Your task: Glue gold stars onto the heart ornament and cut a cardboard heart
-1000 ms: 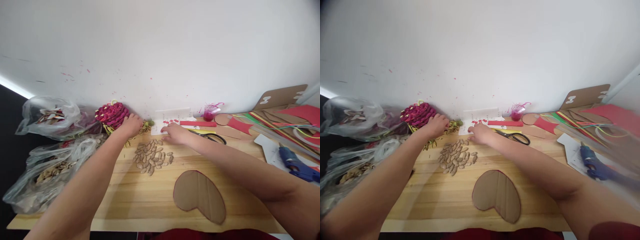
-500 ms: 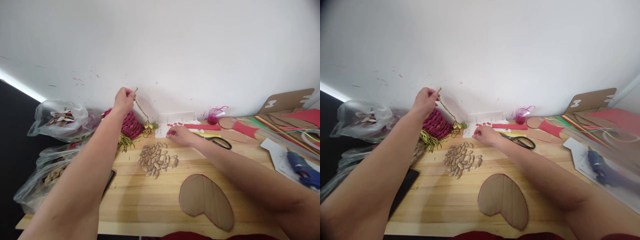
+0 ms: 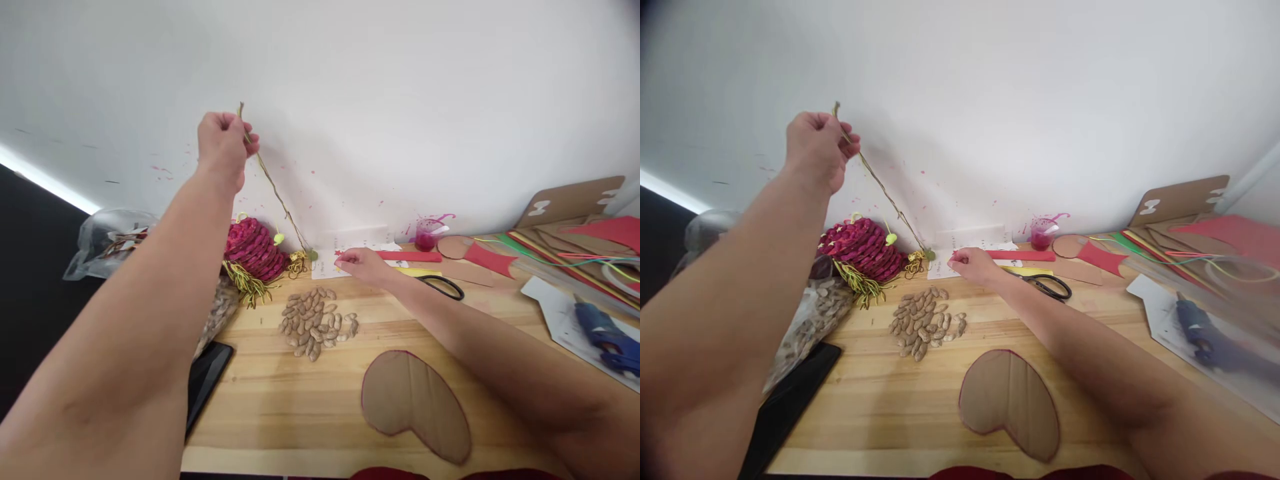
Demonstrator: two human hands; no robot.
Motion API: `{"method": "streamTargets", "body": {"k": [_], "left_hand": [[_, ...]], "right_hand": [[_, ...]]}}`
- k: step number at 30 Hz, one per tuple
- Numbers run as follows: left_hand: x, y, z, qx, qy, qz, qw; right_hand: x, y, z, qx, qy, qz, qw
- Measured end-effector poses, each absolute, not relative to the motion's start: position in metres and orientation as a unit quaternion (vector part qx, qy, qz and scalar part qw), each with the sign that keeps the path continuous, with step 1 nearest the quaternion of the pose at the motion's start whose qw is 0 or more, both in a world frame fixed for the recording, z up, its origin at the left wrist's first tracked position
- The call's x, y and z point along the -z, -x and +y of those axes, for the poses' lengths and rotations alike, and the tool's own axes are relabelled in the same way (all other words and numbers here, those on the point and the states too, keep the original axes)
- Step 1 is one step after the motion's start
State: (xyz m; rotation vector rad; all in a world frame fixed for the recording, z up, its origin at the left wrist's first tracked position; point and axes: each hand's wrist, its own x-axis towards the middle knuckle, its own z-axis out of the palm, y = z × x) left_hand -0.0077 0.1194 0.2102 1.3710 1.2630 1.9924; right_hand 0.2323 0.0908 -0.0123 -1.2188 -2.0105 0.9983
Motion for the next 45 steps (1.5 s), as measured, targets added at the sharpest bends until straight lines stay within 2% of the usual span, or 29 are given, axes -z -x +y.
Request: {"method": "streamTargets", "body": {"k": [5,13,26,45], "left_hand": [[-0.24,0.01,0.127,-0.748,-0.456,0.42,0.235],[-0.214,-0.003,0.113,-0.712,-0.474,0.45,0.257],[-0.219,-0.024,0.094,-0.668,-0.522,0.447,0.286],[-0.262,0.013,0.12,-0.763,-0.459,0.395,0.227]], "right_hand": [[0.017,-0.233,0.09,-0.376,0.464,-0.745,0.298],[0.002,-0.226,0.094,-0.378,0.456,-0.745,0.306],[-0.056,-0.151,0.115,-0.268,0.452,-0.789,0.319],[0.003,-0.148,0.133,-0.179,0.442,-0.845,0.241]]}}
